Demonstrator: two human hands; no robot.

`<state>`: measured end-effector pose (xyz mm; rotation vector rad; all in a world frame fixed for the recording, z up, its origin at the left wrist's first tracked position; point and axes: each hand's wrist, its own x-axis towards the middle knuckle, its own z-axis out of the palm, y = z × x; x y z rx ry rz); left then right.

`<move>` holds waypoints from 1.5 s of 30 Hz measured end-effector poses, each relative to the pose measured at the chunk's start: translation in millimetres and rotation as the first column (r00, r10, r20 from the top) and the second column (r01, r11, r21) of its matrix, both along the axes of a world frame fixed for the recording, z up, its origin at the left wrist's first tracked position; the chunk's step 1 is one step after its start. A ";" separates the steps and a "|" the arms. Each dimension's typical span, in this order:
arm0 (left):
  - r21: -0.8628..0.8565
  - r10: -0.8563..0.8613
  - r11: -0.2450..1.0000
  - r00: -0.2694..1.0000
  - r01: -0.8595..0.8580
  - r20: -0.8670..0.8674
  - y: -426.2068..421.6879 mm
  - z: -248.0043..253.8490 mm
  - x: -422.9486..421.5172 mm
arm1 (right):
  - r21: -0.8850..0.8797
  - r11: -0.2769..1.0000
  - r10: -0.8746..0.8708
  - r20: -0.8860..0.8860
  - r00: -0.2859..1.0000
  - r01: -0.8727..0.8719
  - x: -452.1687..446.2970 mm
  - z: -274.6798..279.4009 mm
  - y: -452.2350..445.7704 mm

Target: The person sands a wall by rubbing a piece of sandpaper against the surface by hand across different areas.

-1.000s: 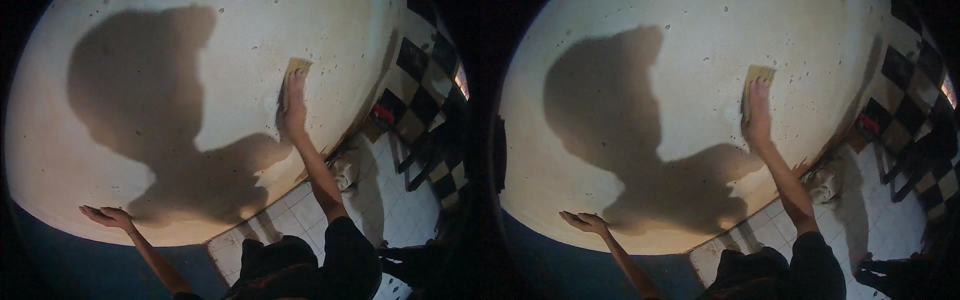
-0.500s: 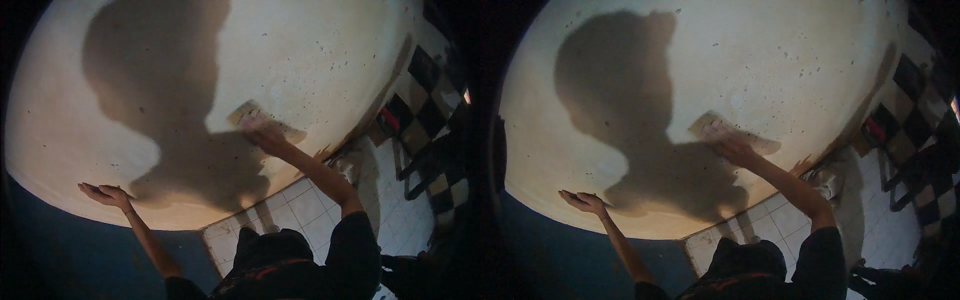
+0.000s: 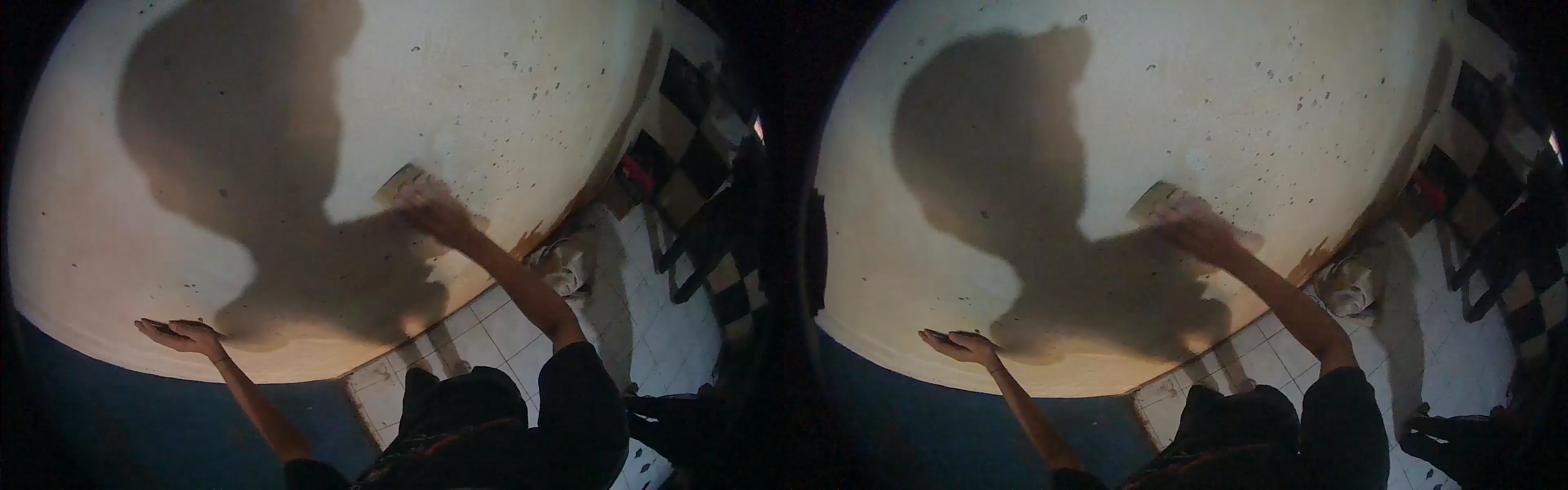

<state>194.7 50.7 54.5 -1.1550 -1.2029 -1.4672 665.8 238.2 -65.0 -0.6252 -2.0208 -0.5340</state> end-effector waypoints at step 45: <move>-0.361 0.074 0.914 0.952 -0.183 -0.296 43.2 41.8 107.5 | 0.302 0.953 -0.030 0.229 0.973 -0.041 -3.3 258.6 4.6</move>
